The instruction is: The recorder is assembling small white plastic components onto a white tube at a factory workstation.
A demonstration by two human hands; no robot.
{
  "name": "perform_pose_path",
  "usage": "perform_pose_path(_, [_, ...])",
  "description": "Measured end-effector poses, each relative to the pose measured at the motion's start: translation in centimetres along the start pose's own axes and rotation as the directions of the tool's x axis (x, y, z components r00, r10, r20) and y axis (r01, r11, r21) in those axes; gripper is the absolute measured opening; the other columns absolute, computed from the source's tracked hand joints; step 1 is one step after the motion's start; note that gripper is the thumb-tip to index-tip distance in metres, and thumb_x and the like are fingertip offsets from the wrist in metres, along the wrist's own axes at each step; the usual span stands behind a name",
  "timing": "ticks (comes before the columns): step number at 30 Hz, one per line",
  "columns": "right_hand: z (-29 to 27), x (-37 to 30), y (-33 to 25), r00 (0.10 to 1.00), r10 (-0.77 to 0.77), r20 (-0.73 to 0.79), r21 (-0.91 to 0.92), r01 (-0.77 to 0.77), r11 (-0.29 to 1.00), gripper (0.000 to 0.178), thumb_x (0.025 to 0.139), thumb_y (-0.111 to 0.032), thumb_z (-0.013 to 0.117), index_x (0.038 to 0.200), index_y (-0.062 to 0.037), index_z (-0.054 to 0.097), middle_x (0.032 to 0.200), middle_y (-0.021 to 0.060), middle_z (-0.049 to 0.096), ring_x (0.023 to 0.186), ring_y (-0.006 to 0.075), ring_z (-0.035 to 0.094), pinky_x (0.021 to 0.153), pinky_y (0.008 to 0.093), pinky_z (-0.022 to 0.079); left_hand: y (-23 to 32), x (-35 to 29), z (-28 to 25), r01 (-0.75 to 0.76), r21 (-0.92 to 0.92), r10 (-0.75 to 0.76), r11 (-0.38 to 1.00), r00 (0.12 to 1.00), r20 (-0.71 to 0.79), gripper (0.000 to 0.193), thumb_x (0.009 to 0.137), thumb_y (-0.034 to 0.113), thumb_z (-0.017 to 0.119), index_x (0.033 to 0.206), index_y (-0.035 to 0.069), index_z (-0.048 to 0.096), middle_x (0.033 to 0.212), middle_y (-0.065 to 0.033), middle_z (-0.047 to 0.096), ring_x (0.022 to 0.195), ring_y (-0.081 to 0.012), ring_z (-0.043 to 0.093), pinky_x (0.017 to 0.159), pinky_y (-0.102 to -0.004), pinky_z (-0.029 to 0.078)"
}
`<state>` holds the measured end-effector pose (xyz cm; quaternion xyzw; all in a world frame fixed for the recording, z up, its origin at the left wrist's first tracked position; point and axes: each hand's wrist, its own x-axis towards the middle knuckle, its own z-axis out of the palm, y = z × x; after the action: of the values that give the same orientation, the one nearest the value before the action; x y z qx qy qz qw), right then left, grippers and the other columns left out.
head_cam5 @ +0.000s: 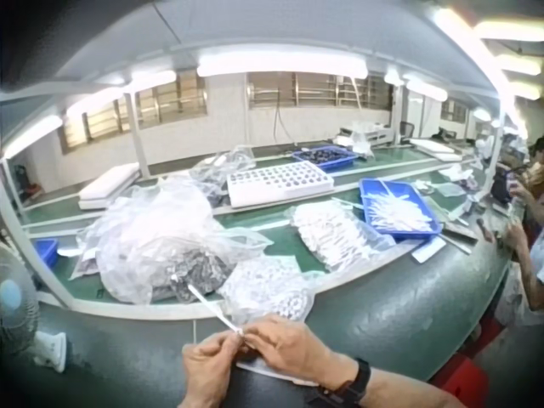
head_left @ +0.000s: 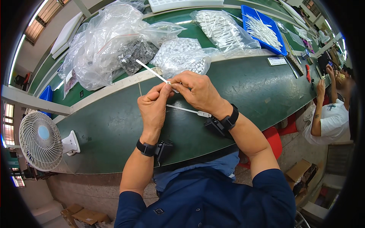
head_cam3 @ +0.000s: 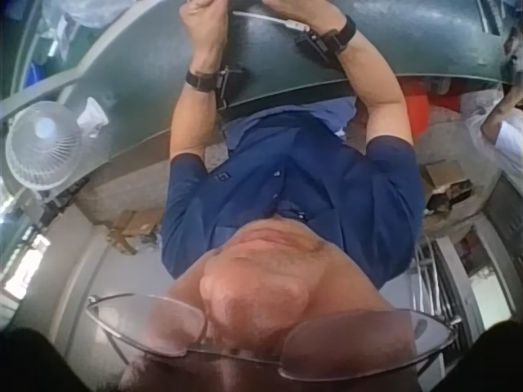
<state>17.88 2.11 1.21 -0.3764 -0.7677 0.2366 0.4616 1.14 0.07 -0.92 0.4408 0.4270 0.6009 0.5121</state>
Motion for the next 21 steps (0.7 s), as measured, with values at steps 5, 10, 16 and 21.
perform_pose_path(5, [0.1, -0.1, 0.0, 1.000, 0.004, 0.001, 0.005, -0.004, 1.000, 0.016, 0.093, -0.010, 0.069, 0.107, -0.0036, 0.073, 0.090, 0.0119, 0.071, 0.069, 0.0197, 0.065, 0.062, 0.0292, 0.050, -0.2, 0.1, -0.2, 0.007, -0.027, -0.007, 1.000, 1.000, 0.004, 0.015, 0.095, 0.005, 0.070, 0.102, -0.007, 0.075, 0.099, -0.0094, 0.075, 0.078, -0.0094, 0.068, 0.072, -0.0202, 0.055])
perform_pose_path(10, [-0.3, 0.1, -0.7, 0.980, 0.191, 0.049, 0.088, -0.195, 0.977, 0.020, 0.093, -0.014, 0.069, 0.109, -0.0014, 0.072, 0.085, 0.0110, 0.073, 0.068, 0.0130, 0.065, 0.062, 0.0263, 0.049, 0.0, 0.2, -0.3, 0.021, -0.020, -0.021, 1.000, 1.000, 0.000, 0.015, 0.094, 0.005, 0.070, 0.101, -0.007, 0.075, 0.100, -0.0097, 0.075, 0.079, -0.0094, 0.068, 0.073, -0.0206, 0.055])
perform_pose_path(16, [-0.5, 0.2, -1.1, 0.943, 0.319, 0.093, 0.143, -0.330, 0.933, 0.023, 0.094, -0.016, 0.068, 0.109, 0.0011, 0.072, 0.081, 0.0106, 0.075, 0.071, 0.0074, 0.066, 0.065, 0.0241, 0.050, 0.1, 0.1, 0.0, 0.021, -0.001, -0.021, 1.000, 1.000, 0.001, 0.017, 0.095, 0.005, 0.070, 0.105, -0.007, 0.075, 0.104, -0.0098, 0.075, 0.080, -0.0095, 0.068, 0.074, -0.0207, 0.055])
perform_pose_path(21, [-0.5, 0.2, -0.9, 0.932, 0.349, 0.099, 0.165, -0.361, 0.918, 0.022, 0.095, -0.016, 0.067, 0.108, 0.0019, 0.072, 0.083, 0.0106, 0.076, 0.076, 0.0061, 0.067, 0.069, 0.0238, 0.051, 0.3, 0.0, 0.1, 0.018, 0.006, -0.018, 1.000, 1.000, 0.008, 0.019, 0.096, 0.006, 0.069, 0.110, -0.006, 0.073, 0.108, -0.0098, 0.075, 0.081, -0.0093, 0.068, 0.076, -0.0206, 0.056])
